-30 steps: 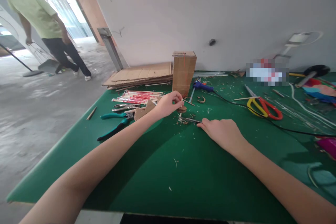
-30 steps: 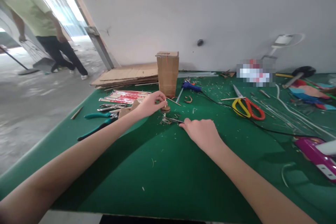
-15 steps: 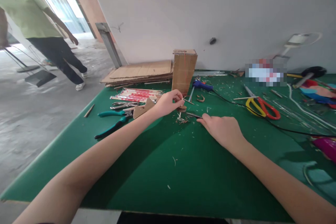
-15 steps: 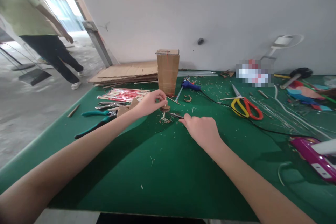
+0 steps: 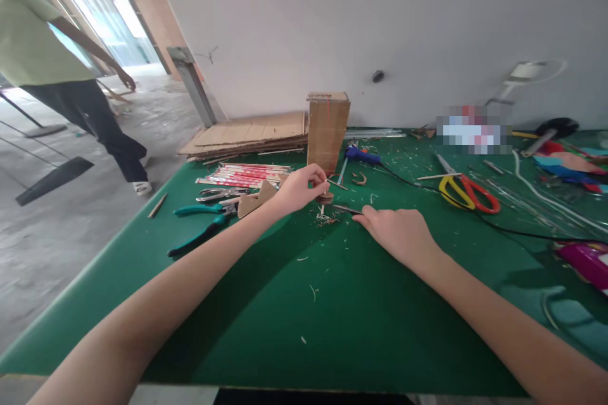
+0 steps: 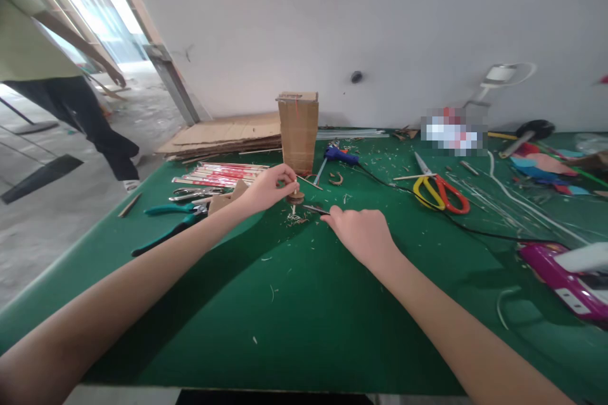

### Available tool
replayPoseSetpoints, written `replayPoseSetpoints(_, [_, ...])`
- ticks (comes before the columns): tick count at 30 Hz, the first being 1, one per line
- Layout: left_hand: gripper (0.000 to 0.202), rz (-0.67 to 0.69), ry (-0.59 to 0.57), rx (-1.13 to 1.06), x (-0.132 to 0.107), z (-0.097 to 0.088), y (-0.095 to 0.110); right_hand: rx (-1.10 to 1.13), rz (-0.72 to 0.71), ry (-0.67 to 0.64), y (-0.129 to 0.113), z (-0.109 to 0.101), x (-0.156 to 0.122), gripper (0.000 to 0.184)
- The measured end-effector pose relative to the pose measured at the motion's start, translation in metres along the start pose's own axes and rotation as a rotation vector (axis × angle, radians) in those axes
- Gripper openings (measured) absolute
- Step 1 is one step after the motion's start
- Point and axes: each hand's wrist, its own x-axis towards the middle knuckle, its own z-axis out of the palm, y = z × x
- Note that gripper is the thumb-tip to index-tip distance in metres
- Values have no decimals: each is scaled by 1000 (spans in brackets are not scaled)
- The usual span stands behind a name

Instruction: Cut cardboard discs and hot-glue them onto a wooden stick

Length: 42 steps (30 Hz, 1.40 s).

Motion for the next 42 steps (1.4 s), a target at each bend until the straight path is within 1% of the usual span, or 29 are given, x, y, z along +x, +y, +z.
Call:
replayPoseSetpoints(3, [12, -13, -1, -14, 0, 1, -1, 33, 26, -30, -2, 1, 1, 48])
replayPoseSetpoints(6, [12, -25, -10, -41, 0, 1, 0, 38, -20, -84, -5, 3, 1, 44])
replayPoseSetpoints(9, [12, -11, -2, -28, -1, 0, 1, 23, -49, -76, -5, 2, -1, 45])
replayPoseSetpoints(12, [12, 1, 10, -8, -1, -1, 2, 15, -22, -32, -1, 0, 0, 48])
replayPoseSetpoints(14, [16, -6, -1, 6, -1, -1, 1, 26, 10, -14, 1, 0, 1, 50])
replayPoseSetpoints(17, [21, -21, -19, 34, 0, -2, 1, 30, 41, -48, -2, 1, 1, 49])
replayPoseSetpoints(20, [21, -29, -20, 50, 0, -2, 2, 12, 6, -92, -7, 3, 1, 45])
replayPoseSetpoints(23, [23, -20, -20, 53, -1, -3, 3, -8, -23, -102, -8, 2, 0, 45])
replayPoseSetpoints(26, [24, -17, -17, 66, -1, -4, 3, -12, -8, -75, -6, -1, 0, 48])
replayPoseSetpoints(29, [21, -26, -6, 83, 0, -4, 2, -2, 38, -26, -4, -3, 0, 52])
replayPoseSetpoints(31, [19, -30, 3, 91, 0, -3, 2, -7, 61, -29, -6, -3, 0, 51])
replayPoseSetpoints(33, [18, -33, 7, 86, 0, -3, 1, -17, 51, -58, -8, -2, -1, 48])
replayPoseSetpoints(37, [17, -33, 4, 62, -1, -3, 3, -28, -22, -87, -11, 2, -2, 45])
replayPoseSetpoints(42, [14, -30, 5, 68, -1, -5, 6, -33, -10, -23, -8, 4, -1, 49])
